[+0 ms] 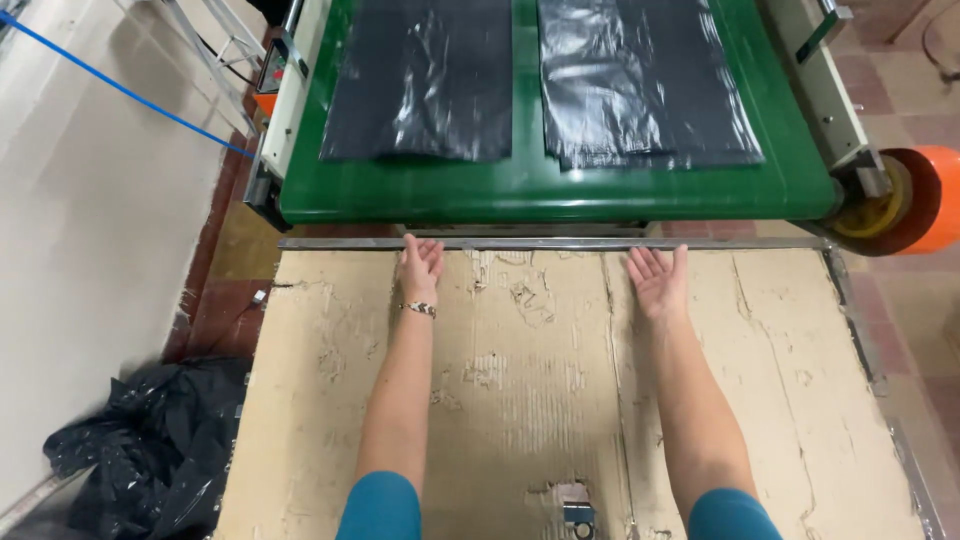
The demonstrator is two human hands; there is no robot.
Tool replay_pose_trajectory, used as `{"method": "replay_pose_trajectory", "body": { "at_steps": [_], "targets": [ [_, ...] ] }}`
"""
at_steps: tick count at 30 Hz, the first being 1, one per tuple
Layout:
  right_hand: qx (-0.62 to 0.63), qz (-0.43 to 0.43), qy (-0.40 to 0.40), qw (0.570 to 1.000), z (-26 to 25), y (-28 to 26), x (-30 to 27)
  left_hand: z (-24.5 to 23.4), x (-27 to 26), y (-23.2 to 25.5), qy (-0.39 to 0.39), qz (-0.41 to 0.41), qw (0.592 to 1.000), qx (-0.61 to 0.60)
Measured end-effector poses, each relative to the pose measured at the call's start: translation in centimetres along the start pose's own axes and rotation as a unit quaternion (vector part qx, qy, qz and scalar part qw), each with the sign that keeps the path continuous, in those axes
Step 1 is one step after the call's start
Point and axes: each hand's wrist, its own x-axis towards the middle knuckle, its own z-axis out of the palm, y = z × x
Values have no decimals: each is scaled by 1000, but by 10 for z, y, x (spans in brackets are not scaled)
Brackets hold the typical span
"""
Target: Collect plastic bags from the conveyor belt, fold them, and place them into a crate.
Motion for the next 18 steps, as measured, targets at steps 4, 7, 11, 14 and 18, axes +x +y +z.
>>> {"method": "replay_pose_trajectory", "body": {
  "at_steps": [4,7,11,14,18],
  "targets": [
    [94,25,18,995,6,-6,26,3,4,11,-95,-54,988,-110],
    [118,3,90,989,61,-13,-17,-14,16,-1,-46,-56,966,-246],
    [-27,35,170,984,-9,-11,-51,-34,-76,26,57,-70,974,-206],
    [-49,35,241,969,-78,-29,-149,-68,-154,38,183,-54,974,-126],
    [-317,22,95,944,-222,-40,-321,-108,-292,82,112,-25,986,-119]
  ]
}}
